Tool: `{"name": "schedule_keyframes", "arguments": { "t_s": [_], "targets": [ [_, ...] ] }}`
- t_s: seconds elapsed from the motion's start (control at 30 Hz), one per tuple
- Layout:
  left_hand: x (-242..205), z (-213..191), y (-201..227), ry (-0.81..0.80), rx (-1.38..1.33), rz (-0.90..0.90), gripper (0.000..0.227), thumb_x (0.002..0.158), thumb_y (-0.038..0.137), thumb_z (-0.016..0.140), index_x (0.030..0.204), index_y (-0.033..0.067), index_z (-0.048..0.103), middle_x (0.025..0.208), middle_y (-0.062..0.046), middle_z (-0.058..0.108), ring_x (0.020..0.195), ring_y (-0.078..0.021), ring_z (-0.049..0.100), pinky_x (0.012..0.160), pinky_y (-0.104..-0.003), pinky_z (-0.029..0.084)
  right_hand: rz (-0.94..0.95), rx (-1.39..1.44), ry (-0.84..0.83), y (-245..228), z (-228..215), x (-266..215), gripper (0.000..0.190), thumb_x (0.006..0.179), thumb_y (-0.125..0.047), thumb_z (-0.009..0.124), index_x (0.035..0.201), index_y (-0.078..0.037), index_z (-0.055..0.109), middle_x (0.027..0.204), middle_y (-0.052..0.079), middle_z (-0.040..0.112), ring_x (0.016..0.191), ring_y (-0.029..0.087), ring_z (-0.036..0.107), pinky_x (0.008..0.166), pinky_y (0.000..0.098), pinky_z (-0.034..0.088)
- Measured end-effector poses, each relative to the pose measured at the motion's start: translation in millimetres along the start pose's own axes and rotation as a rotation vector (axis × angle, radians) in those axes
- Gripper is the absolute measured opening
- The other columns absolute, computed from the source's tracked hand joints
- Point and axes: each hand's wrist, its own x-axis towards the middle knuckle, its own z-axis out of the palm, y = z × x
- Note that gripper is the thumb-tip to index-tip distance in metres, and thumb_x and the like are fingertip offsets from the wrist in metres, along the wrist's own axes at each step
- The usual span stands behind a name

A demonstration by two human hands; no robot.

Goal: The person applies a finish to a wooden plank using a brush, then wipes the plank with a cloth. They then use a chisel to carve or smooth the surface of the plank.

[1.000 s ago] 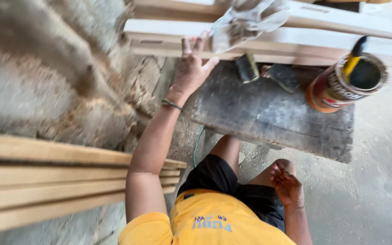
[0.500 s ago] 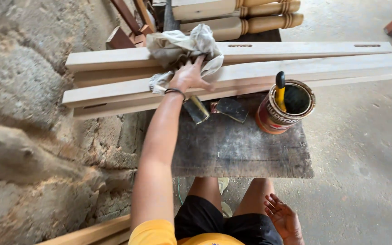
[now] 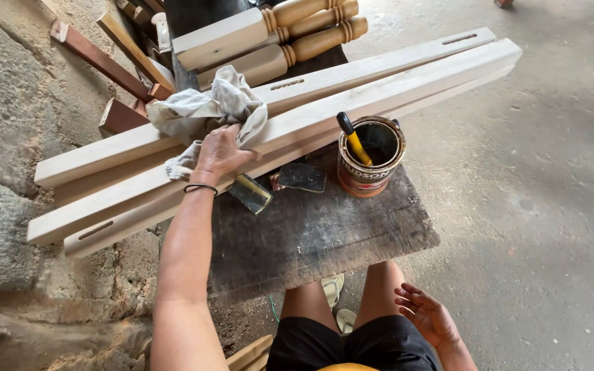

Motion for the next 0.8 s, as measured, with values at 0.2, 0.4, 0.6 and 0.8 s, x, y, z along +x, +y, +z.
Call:
{"name": "schedule_keyframes", "arguments": {
  "t_s": [0.2,0.4,0.6,0.8],
  "targets": [
    [10,-26,10,0.012,-0.014,0.067,0.046,0.060,0.037,0.066,0.089,0.0013,0.058,0.076,-0.011,0.061,0.061,-0.0212,0.055,0.059,-0.031,0.047,-0.075,-0.168,-0.145,-17,12,-33,0.037,0.078,0.000,0.038,0.113,0.010,0.048,0.104,0.027,0.056,0.084,0.036,0.054,0.069,0.0388,0.042],
    [20,-51,37,0.138,0.093,0.175,0.051,0.057,0.039,0.075,0.087,0.0015,0.059,0.076,-0.012,0.062,0.064,-0.0217,0.057,0.064,-0.033,0.047,-0.089,-0.286,-0.193,-33,40,-56,0.038,0.075,-0.001,0.045,0.111,0.009,0.050,0.104,0.026,0.058,0.083,0.034,0.055,0.068,0.0373,0.041],
    [38,-72,69,0.234,0.254,0.305,0.041,0.061,0.039,0.068,0.082,0.0039,0.061,0.065,-0.005,0.059,0.060,-0.0195,0.052,0.089,-0.042,0.033,-0.141,-0.456,-0.312,-38,49,-69,0.040,0.072,-0.010,0.052,0.109,0.007,0.055,0.102,0.021,0.063,0.084,0.029,0.060,0.070,0.0330,0.043],
    [65,-103,119,0.303,0.344,0.399,0.034,0.061,0.033,0.072,0.073,0.0048,0.058,0.065,-0.010,0.058,0.057,-0.0189,0.054,0.058,-0.035,0.049,-0.276,-0.492,-0.440,-55,57,-86,0.041,0.069,-0.012,0.056,0.106,0.006,0.056,0.104,0.018,0.063,0.084,0.025,0.060,0.070,0.0328,0.045]
  ]
}}
